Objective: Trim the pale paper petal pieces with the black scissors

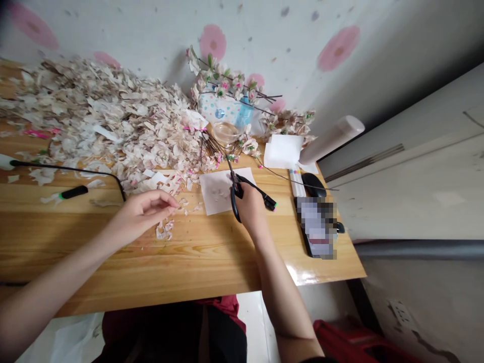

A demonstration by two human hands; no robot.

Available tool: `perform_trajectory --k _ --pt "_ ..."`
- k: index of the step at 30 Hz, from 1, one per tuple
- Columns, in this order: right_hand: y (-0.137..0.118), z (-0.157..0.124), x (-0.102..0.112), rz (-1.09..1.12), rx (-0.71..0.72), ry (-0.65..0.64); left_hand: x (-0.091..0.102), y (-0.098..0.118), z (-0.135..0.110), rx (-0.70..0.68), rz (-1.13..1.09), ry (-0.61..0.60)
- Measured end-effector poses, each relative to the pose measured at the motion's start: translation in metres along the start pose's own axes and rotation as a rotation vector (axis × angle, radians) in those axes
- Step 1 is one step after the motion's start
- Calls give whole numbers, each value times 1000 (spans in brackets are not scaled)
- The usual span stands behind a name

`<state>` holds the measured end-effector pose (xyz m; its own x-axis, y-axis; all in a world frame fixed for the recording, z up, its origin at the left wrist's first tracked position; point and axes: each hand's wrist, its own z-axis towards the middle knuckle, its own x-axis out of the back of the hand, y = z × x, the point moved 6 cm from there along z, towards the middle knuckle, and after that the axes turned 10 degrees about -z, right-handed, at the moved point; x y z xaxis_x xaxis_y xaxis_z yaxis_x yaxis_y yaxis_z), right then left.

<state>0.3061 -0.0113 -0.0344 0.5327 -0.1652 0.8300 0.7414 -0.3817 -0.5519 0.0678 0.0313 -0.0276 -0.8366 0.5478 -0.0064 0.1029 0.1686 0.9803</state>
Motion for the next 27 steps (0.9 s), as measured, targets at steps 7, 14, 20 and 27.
perform_trajectory --k 7,14,20,27 --pt "-30 -16 6 -66 327 77 7 0 1 -51 -65 83" --pt "-59 -38 -1 -379 666 183 31 21 -4 -203 -3 233" --pt "-61 -44 -7 -568 677 248 14 43 -18 -451 392 202" --pt "-61 -49 -11 -687 671 298 13 31 -11 -267 319 159"
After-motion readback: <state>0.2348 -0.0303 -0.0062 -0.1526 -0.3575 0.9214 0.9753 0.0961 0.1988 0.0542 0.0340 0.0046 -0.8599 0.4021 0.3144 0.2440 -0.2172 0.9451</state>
